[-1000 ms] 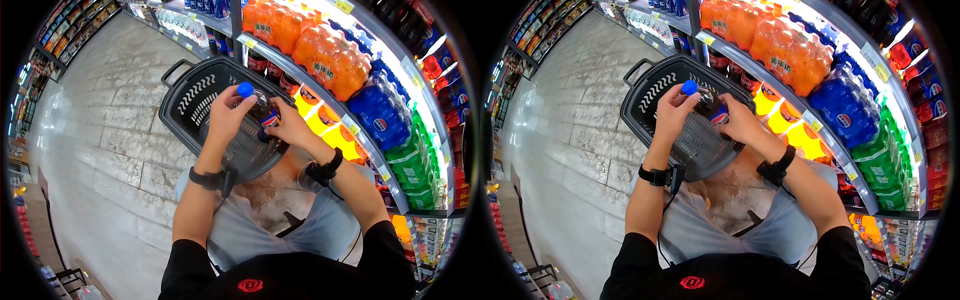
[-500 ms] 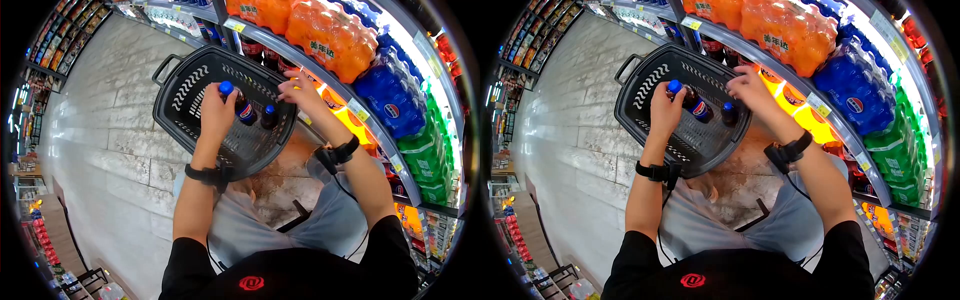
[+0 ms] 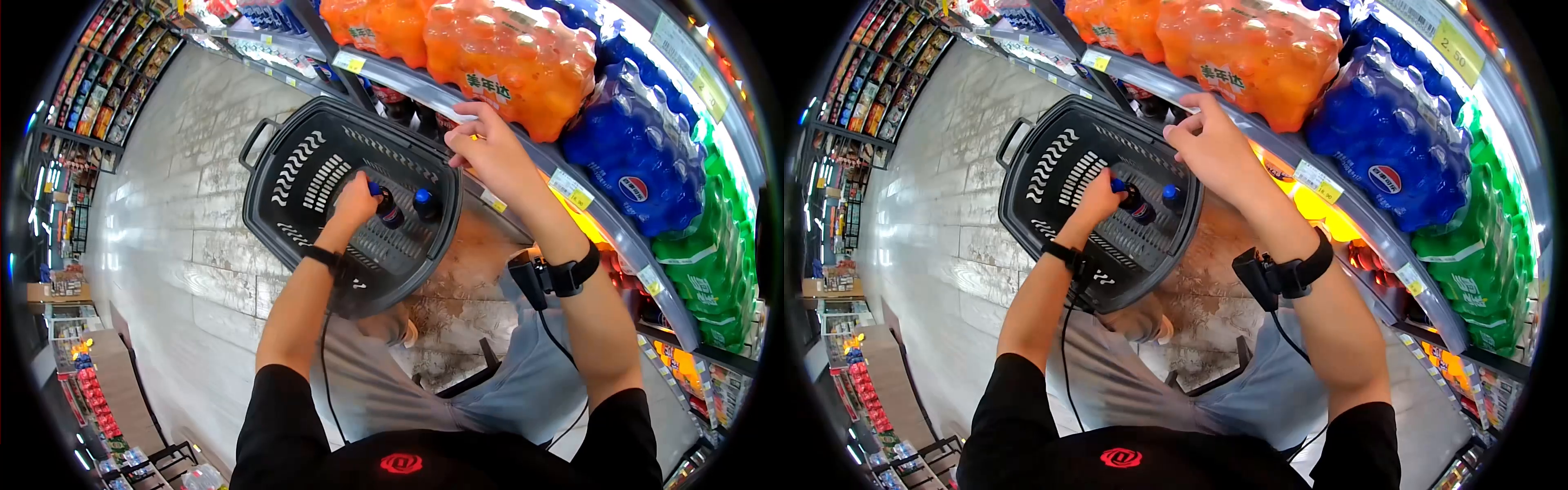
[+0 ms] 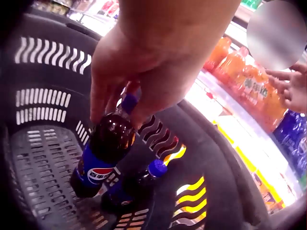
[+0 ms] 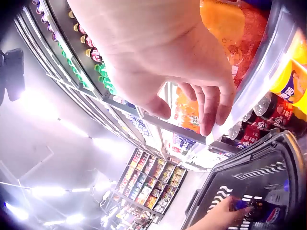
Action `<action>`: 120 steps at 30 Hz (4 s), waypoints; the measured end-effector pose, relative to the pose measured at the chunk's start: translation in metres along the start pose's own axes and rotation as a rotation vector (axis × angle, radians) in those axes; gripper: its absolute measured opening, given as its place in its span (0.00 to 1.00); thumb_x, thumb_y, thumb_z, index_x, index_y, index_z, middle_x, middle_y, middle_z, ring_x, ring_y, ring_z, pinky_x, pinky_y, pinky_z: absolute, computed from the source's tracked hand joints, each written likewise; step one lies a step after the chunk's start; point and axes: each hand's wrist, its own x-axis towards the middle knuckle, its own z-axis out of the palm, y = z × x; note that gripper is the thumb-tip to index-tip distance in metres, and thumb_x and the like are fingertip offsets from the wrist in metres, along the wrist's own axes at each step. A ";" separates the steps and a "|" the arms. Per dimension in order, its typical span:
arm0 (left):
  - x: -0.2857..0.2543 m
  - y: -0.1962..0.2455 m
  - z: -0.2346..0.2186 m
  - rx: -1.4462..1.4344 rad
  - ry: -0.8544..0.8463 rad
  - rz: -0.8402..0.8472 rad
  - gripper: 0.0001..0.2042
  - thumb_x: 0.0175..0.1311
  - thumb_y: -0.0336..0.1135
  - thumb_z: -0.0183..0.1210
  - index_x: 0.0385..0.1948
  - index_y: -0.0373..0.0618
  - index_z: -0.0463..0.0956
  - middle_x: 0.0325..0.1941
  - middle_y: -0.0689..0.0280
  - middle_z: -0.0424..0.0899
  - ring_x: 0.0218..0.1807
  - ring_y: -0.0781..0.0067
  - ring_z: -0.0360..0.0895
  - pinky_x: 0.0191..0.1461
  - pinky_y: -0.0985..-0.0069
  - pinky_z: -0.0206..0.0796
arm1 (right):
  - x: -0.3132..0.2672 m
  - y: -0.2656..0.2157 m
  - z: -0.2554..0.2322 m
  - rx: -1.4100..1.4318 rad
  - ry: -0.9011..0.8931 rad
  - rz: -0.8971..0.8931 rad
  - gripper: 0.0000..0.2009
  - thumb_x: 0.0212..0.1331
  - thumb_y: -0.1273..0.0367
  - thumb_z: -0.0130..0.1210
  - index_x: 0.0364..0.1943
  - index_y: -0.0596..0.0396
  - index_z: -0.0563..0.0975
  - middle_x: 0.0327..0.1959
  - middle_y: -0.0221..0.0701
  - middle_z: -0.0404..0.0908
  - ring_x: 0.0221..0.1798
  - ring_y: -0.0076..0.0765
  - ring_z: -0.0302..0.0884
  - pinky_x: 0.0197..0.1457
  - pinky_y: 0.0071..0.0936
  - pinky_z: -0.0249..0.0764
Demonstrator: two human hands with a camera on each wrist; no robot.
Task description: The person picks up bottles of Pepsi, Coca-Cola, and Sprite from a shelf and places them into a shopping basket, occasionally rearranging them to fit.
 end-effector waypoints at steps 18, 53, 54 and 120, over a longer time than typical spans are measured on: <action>0.054 0.016 0.063 0.066 -0.156 -0.088 0.24 0.61 0.39 0.70 0.54 0.42 0.70 0.55 0.45 0.83 0.58 0.40 0.81 0.59 0.52 0.74 | 0.009 0.000 -0.022 -0.226 0.107 0.036 0.26 0.68 0.64 0.58 0.66 0.62 0.68 0.46 0.40 0.84 0.50 0.38 0.82 0.55 0.34 0.75; -0.155 0.074 -0.060 -1.134 -0.045 0.247 0.15 0.75 0.32 0.57 0.59 0.40 0.73 0.48 0.60 0.86 0.42 0.72 0.85 0.44 0.78 0.76 | -0.163 -0.262 -0.175 -1.275 1.363 -0.804 0.36 0.58 0.67 0.66 0.69 0.62 0.62 0.59 0.53 0.68 0.63 0.62 0.69 0.64 0.52 0.72; -0.155 0.074 -0.060 -1.136 -0.041 0.247 0.15 0.75 0.32 0.57 0.59 0.40 0.73 0.48 0.60 0.86 0.42 0.72 0.85 0.44 0.78 0.76 | -0.164 -0.265 -0.176 -1.290 1.379 -0.701 0.38 0.59 0.64 0.66 0.71 0.62 0.59 0.59 0.54 0.69 0.60 0.63 0.73 0.59 0.53 0.75; -0.143 0.053 -0.117 -1.169 0.156 0.268 0.18 0.68 0.33 0.67 0.57 0.38 0.78 0.51 0.62 0.87 0.45 0.77 0.84 0.42 0.79 0.76 | -0.086 0.014 0.089 -0.998 -0.276 -0.277 0.41 0.56 0.58 0.70 0.72 0.51 0.62 0.59 0.47 0.81 0.55 0.58 0.82 0.53 0.51 0.78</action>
